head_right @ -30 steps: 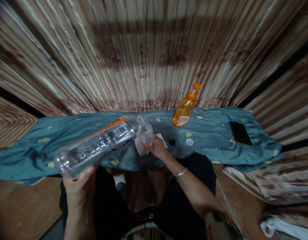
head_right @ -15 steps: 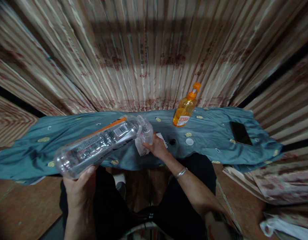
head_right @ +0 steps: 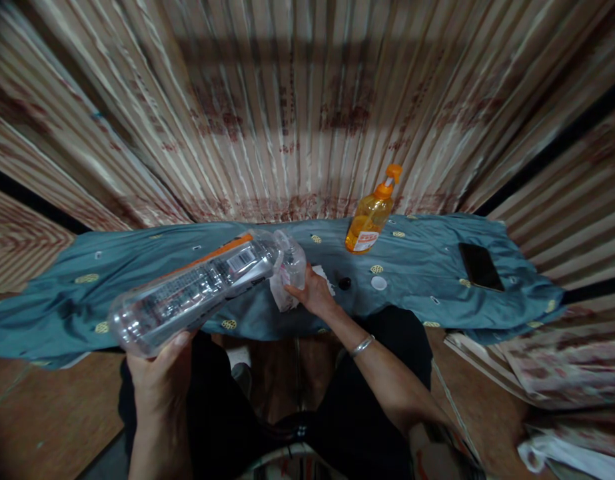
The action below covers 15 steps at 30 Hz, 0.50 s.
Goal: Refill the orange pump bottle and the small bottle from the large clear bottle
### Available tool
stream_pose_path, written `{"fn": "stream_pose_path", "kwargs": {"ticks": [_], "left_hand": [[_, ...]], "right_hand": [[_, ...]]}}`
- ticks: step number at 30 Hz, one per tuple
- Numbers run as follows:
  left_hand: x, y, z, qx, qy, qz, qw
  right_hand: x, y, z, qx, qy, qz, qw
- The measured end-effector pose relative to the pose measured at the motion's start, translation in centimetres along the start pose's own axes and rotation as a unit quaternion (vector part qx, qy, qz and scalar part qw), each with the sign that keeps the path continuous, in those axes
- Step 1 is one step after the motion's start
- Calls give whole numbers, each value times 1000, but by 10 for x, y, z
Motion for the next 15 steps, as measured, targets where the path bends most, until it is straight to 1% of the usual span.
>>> {"fn": "stream_pose_path", "kwargs": {"ticks": [5, 8, 11, 15], "left_hand": [[1, 0, 0, 3, 8, -1, 1000], [1, 0, 0, 7, 1, 3, 1000], [1, 1, 1, 17, -4, 4, 1000], [2, 4, 2, 27, 6, -2, 1000]], "right_hand": [[0, 0, -1, -3, 2, -7, 1000], [0, 0, 0, -3, -4, -3, 1000], [0, 1, 1, 2, -18, 6, 1000], [0, 0, 3, 5, -24, 22, 999]]}}
Point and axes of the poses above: each hand's wrist, its own x-axis away from the middle knuckle, its own y-axis out of the back of the hand, z = x × y, the point moved 3 cm from there along -x, towards the middle knuckle, and after that the axes turned 12 degrees about -x, right-handed, at the moved point
